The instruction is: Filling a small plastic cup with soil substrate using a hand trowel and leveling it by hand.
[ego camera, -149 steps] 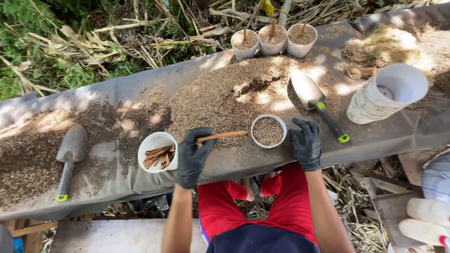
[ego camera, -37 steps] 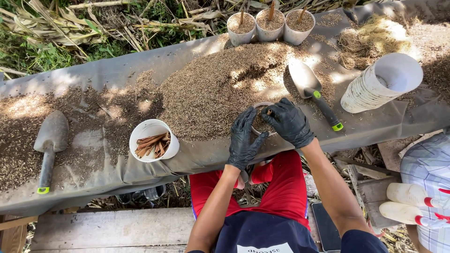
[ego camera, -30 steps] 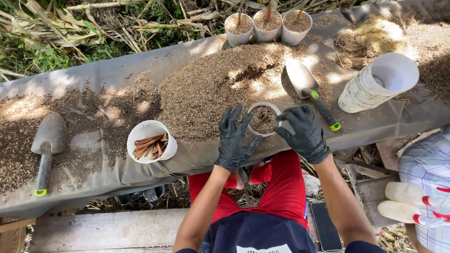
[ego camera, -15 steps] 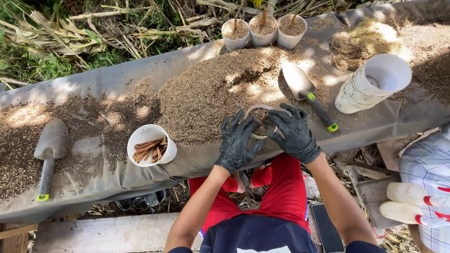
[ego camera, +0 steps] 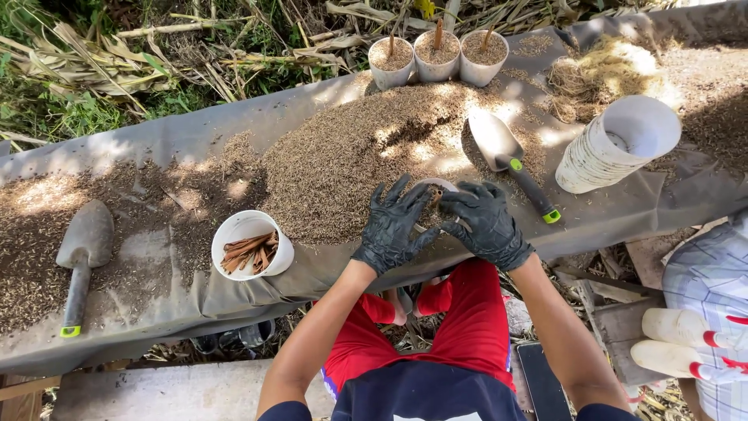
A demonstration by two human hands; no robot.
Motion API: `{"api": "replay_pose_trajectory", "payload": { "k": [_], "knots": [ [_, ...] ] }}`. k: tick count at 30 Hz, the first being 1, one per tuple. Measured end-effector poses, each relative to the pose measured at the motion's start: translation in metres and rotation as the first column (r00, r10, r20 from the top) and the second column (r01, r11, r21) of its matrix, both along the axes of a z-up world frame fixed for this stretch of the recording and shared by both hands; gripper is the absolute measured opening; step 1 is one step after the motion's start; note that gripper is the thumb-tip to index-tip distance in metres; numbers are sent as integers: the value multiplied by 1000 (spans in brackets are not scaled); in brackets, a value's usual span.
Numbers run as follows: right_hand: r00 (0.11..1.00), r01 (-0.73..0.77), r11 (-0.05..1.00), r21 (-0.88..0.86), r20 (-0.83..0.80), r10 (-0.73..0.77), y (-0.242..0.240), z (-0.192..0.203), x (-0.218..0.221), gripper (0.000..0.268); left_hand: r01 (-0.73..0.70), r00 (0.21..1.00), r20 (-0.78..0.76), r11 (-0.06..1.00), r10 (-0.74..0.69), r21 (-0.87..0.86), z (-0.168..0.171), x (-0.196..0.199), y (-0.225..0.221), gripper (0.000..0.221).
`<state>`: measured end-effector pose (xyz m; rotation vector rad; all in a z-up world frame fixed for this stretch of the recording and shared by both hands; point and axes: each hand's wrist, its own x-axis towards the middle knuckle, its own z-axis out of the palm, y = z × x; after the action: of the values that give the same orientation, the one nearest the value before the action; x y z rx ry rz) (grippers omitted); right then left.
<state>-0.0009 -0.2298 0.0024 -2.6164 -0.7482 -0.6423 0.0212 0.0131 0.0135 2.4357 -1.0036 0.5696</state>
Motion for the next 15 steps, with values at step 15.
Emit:
{"api": "replay_pose_trajectory", "payload": {
  "k": [15],
  "knots": [
    [993, -51, 998, -45, 105, 55, 23, 19, -35, 49, 50, 996, 71, 997, -54, 60, -12, -22, 9, 57]
  ]
}}
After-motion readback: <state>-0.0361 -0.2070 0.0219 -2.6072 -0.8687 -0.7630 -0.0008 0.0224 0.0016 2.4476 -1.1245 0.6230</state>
